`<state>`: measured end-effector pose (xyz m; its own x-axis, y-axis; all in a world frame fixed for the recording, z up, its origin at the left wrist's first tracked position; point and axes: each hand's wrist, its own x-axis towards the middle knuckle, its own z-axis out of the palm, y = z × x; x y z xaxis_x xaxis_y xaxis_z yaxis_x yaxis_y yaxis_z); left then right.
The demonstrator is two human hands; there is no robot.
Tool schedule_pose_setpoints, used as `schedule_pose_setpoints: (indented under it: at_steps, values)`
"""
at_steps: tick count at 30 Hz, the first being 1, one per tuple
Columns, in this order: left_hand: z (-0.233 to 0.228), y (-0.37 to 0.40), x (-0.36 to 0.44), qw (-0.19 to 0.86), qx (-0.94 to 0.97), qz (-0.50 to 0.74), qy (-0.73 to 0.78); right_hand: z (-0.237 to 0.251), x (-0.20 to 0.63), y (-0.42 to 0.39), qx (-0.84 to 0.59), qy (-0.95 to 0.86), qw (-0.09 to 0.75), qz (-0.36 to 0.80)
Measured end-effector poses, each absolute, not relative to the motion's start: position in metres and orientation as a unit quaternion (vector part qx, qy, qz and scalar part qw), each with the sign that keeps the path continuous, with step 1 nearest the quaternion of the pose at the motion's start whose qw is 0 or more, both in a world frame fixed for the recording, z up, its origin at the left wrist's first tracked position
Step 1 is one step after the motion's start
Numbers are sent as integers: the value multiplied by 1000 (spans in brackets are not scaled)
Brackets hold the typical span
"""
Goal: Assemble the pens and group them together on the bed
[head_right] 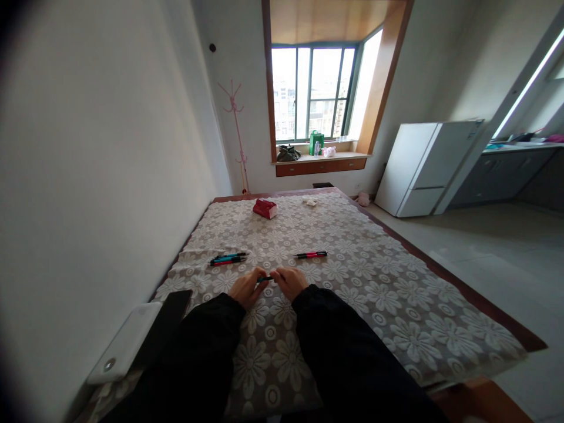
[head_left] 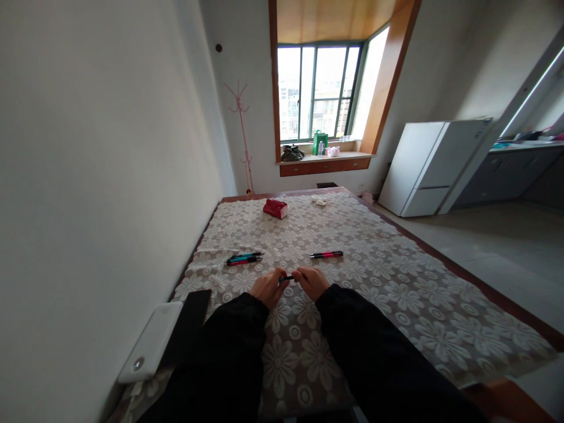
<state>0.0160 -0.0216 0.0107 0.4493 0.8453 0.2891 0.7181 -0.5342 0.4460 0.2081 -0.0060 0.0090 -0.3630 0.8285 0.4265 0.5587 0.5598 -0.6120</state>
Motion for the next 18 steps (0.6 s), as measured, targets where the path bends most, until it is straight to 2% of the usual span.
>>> schedule_pose_setpoints:
  at_steps: [4, 9, 14, 18]
  values:
    - [13, -22, 16, 138, 835, 249, 470, 6, 208, -5, -408, -813, 380, 166]
    - [12, -22, 15, 137, 841, 255, 457, 1, 210, -2, -451, -813, 338, 147]
    - [12, -20, 15, 132, 828, 259, 479, 3, 209, -3, -414, -817, 368, 160]
    - [11, -21, 16, 129, 830, 252, 480, 3, 209, -3, -422, -819, 355, 157]
